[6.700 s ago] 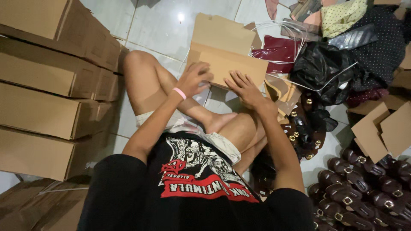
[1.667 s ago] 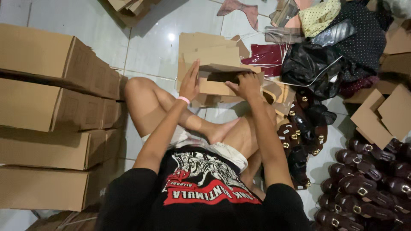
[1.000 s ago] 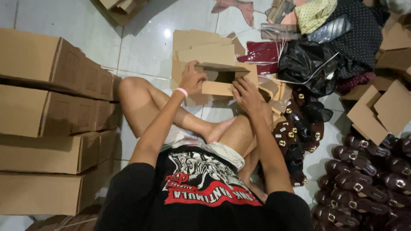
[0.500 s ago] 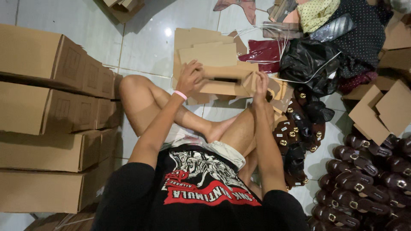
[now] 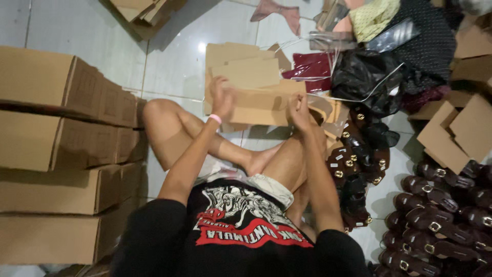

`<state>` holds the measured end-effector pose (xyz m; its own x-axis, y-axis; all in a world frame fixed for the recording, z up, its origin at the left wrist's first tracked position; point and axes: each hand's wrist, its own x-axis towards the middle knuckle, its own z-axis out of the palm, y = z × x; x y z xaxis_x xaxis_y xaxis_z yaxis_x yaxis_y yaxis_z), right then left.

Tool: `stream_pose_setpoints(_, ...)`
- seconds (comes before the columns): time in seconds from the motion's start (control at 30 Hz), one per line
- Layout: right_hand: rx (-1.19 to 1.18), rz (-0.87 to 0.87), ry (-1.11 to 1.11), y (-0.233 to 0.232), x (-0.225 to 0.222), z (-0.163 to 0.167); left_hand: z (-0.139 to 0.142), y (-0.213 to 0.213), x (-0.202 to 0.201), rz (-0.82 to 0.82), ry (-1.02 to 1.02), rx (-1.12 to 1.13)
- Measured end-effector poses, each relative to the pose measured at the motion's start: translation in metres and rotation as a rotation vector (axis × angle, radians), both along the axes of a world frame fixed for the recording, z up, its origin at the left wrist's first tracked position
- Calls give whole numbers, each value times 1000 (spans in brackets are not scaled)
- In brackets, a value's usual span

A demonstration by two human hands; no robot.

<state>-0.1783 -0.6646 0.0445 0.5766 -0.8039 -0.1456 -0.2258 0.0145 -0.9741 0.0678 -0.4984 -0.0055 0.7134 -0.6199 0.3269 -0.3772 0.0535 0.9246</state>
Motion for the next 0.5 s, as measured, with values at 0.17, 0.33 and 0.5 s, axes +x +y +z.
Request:
stream_pose_setpoints(0.17, -747, -16, -37, -4, -5, 12, 33, -4, 40, -124, 1109, -178)
stream_pose_setpoints(0.33, -499, 330, 324, -11, 11, 25, 54, -44, 61, -33, 492, 516)
stream_pose_setpoints(0.5, -874, 190, 307, -4, 19, 5, 26, -45, 57, 140, 590, 341)
